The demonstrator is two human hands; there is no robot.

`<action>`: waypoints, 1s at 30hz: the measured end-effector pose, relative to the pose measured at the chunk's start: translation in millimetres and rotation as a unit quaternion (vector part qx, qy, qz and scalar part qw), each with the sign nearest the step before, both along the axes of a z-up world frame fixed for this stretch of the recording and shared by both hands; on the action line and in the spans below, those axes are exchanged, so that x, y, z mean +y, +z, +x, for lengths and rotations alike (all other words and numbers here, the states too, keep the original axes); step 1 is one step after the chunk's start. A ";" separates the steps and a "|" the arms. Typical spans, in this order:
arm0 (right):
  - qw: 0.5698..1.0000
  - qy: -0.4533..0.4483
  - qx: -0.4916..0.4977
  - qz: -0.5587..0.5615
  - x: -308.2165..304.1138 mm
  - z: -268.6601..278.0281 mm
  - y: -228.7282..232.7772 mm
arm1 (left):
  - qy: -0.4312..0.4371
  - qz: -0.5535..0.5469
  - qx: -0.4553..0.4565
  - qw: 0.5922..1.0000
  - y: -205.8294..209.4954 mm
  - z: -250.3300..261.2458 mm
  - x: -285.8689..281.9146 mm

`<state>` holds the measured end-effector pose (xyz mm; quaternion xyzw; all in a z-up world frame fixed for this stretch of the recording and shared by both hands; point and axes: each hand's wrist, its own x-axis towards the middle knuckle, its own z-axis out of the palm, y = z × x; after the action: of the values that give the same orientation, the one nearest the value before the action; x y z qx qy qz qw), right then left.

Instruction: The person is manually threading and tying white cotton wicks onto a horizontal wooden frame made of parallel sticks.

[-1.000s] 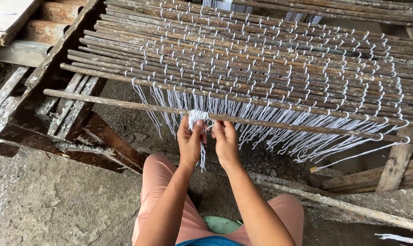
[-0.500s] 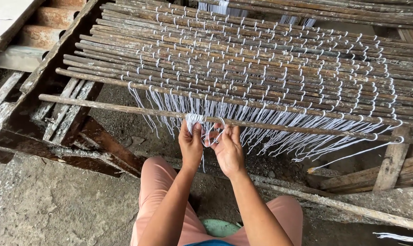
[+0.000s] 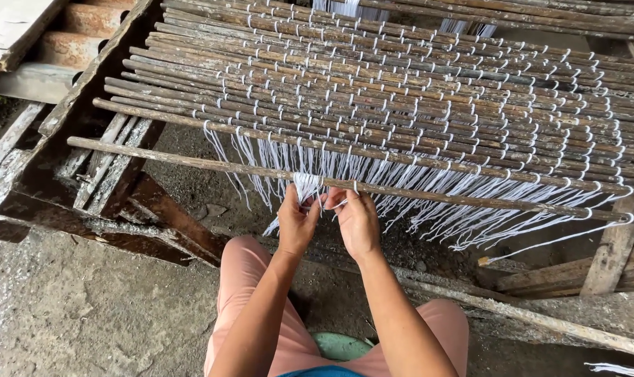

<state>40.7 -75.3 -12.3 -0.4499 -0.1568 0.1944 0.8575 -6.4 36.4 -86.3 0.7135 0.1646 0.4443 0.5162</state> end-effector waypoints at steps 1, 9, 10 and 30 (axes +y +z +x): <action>1.000 0.021 0.007 0.010 1.5 2.2 -6.2 | 0.006 0.009 0.012 1.000 -8.3 3.8 3.9; 0.982 0.014 -0.126 -0.140 7.2 -5.2 12.3 | -0.015 0.013 0.026 0.999 8.8 -1.4 -9.5; 0.985 0.015 -0.117 -0.129 8.4 -5.9 23.2 | -0.021 0.028 0.032 0.999 3.3 -0.3 -6.5; 0.992 0.125 0.008 0.009 -22.0 10.1 -15.8 | -0.019 -0.069 -0.069 0.995 35.4 1.6 -17.6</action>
<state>50.8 -97.2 -28.1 -0.4169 -0.2065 0.3027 0.8318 -4.8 18.9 -50.9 0.6472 0.1452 0.4699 0.5824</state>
